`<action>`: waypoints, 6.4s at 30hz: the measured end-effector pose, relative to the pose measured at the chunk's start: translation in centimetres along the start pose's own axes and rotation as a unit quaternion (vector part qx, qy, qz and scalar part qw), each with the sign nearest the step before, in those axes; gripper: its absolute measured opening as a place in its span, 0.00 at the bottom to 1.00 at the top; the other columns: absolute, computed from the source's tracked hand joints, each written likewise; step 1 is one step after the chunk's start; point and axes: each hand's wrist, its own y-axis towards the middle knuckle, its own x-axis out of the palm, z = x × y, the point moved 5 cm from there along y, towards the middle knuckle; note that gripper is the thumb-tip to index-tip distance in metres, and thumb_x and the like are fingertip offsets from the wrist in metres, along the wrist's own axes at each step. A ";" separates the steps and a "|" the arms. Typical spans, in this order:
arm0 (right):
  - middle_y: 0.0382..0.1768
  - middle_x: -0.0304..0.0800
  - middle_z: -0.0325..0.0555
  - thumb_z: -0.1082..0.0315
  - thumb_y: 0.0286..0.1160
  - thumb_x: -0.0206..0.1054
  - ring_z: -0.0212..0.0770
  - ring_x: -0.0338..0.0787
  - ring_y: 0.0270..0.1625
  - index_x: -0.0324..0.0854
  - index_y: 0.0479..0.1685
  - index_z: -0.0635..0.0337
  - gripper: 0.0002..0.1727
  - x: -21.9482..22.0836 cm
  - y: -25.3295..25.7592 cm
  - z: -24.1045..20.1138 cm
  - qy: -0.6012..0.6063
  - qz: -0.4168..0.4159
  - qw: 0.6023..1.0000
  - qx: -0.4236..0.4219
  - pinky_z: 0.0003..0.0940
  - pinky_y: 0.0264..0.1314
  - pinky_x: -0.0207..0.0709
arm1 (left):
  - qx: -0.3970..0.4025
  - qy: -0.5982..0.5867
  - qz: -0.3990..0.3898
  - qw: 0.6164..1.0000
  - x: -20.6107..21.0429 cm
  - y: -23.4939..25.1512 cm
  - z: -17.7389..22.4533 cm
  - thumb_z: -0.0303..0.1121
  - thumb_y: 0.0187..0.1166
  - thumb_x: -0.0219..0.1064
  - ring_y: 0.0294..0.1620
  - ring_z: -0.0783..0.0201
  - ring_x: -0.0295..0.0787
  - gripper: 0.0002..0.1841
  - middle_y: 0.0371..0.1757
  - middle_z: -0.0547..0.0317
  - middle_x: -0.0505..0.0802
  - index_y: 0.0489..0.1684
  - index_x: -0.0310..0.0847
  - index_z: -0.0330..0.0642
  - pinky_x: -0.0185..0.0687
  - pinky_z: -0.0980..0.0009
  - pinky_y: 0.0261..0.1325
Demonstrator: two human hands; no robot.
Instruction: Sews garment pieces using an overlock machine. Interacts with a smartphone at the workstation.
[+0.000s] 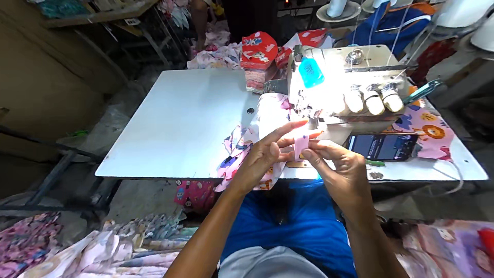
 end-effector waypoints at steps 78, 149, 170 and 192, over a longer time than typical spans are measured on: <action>0.37 0.93 0.31 0.58 0.77 0.69 0.20 0.89 0.43 0.94 0.37 0.51 0.10 1.6 0.0 -0.2 -0.102 -0.216 0.966 -0.102 0.17 0.47 0.81 | -0.001 0.550 -0.333 0.766 -0.4 3.9 5.7 0.69 0.60 0.73 0.47 0.65 0.83 0.49 0.67 0.54 0.87 0.82 0.74 0.48 0.78 0.69 0.44; 0.43 0.93 0.51 0.65 0.80 0.71 0.46 0.90 0.48 0.91 0.54 0.62 0.13 4.7 2.9 3.6 -0.228 0.050 0.961 -0.145 0.41 0.56 0.79 | 0.046 0.681 -0.175 0.710 -5.9 2.2 8.3 0.46 0.79 0.58 0.28 0.64 0.82 0.15 0.34 0.61 0.86 0.29 0.84 0.50 0.68 0.65 0.25; 0.54 0.95 0.47 0.72 0.83 0.65 0.51 0.88 0.65 0.95 0.50 0.56 0.11 1.1 -1.0 3.4 -0.329 -0.007 0.927 -0.181 0.46 0.69 0.74 | 0.104 0.598 -0.074 0.791 3.2 -2.2 2.8 0.41 0.82 0.63 0.21 0.66 0.78 0.13 0.26 0.63 0.88 0.34 0.94 0.52 0.65 0.69 0.23; 0.44 0.94 0.60 0.70 0.71 0.68 0.52 0.94 0.55 0.88 0.46 0.73 0.13 9.3 -6.7 4.4 -0.086 -0.099 0.991 0.005 0.37 0.64 0.83 | 0.062 0.725 -0.042 0.685 4.0 2.1 0.4 0.32 0.79 0.65 0.19 0.59 0.77 0.09 0.20 0.58 0.80 0.35 0.93 0.45 0.58 0.67 0.17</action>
